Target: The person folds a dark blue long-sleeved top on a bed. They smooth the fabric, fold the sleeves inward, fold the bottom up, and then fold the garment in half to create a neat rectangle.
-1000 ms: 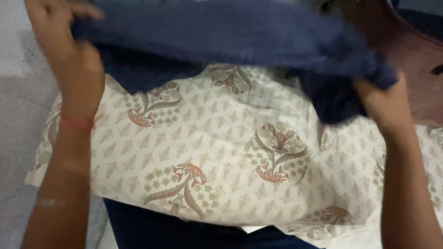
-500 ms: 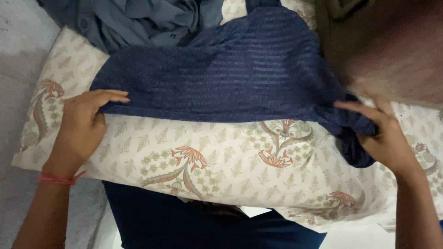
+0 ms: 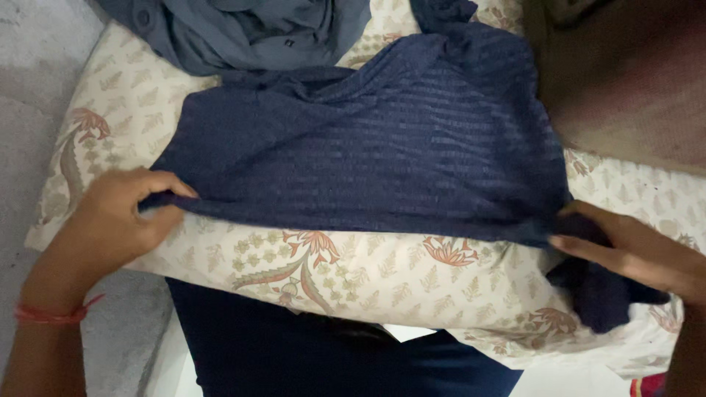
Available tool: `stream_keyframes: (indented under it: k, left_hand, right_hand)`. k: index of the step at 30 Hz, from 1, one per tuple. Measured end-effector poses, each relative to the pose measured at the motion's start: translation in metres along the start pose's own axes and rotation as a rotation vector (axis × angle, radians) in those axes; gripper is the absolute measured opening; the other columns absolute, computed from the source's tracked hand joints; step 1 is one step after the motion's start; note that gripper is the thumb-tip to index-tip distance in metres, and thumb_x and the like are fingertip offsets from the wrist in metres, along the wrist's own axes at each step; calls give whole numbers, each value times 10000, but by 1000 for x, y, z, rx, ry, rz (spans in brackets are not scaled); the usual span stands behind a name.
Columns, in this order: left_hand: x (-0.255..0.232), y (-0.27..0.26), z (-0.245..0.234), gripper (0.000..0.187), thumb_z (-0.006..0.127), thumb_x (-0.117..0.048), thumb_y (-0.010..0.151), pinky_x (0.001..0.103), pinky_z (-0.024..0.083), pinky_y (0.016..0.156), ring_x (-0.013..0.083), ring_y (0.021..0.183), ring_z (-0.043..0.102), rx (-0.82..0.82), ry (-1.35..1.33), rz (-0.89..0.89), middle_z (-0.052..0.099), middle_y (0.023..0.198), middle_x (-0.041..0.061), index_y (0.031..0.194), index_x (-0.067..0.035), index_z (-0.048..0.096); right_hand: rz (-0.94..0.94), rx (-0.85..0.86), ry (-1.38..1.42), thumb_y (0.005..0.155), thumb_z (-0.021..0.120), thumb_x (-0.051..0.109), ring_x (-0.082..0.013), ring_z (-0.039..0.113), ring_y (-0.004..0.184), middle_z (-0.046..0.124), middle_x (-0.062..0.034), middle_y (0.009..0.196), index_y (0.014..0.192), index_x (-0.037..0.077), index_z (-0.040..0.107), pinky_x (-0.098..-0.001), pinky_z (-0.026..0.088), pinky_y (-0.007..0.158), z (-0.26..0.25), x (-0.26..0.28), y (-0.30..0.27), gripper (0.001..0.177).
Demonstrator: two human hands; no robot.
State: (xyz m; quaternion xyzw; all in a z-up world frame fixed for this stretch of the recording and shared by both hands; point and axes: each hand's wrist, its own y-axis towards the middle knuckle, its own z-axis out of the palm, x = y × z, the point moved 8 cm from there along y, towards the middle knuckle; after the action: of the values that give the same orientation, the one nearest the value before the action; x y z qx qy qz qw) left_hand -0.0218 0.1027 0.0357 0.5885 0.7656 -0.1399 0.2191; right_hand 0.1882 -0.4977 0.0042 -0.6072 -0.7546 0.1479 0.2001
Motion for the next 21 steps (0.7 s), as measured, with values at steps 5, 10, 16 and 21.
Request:
stream_keyframes:
  k: [5,10,16,21]
  left_hand:
    - [-14,11,0,258,654,-288,1001,341,285,435,199,413,377,13,-195,-56,722,785,82,1030,-74,795]
    - [-32,57,-13,270,662,-253,1058,375,505,770,226,841,644,-321,-143,207,706,1028,142,1143,2,693]
    - [-46,147,8,551,780,-342,940,442,508,962,356,1124,632,-354,-59,520,642,1230,228,1275,47,581]
    - [-21,200,28,619,766,-497,895,429,504,815,312,967,646,1,-98,167,668,1012,236,1135,47,596]
  right_hand:
    - [3,-286,198,1007,545,509,-308,732,977,755,-174,1072,1205,58,681,-436,557,888,-27,87,-32,511]
    - [-388,-379,159,959,598,404,-279,743,928,757,-152,1033,1112,26,707,-392,567,827,-37,181,-23,422]
    - [-710,-429,184,973,630,293,-316,709,842,721,-166,961,1044,2,683,-418,553,753,-39,272,12,304]
    - [-756,-559,341,995,633,248,-299,710,842,698,-149,900,1187,6,590,-419,546,748,-57,316,44,312]
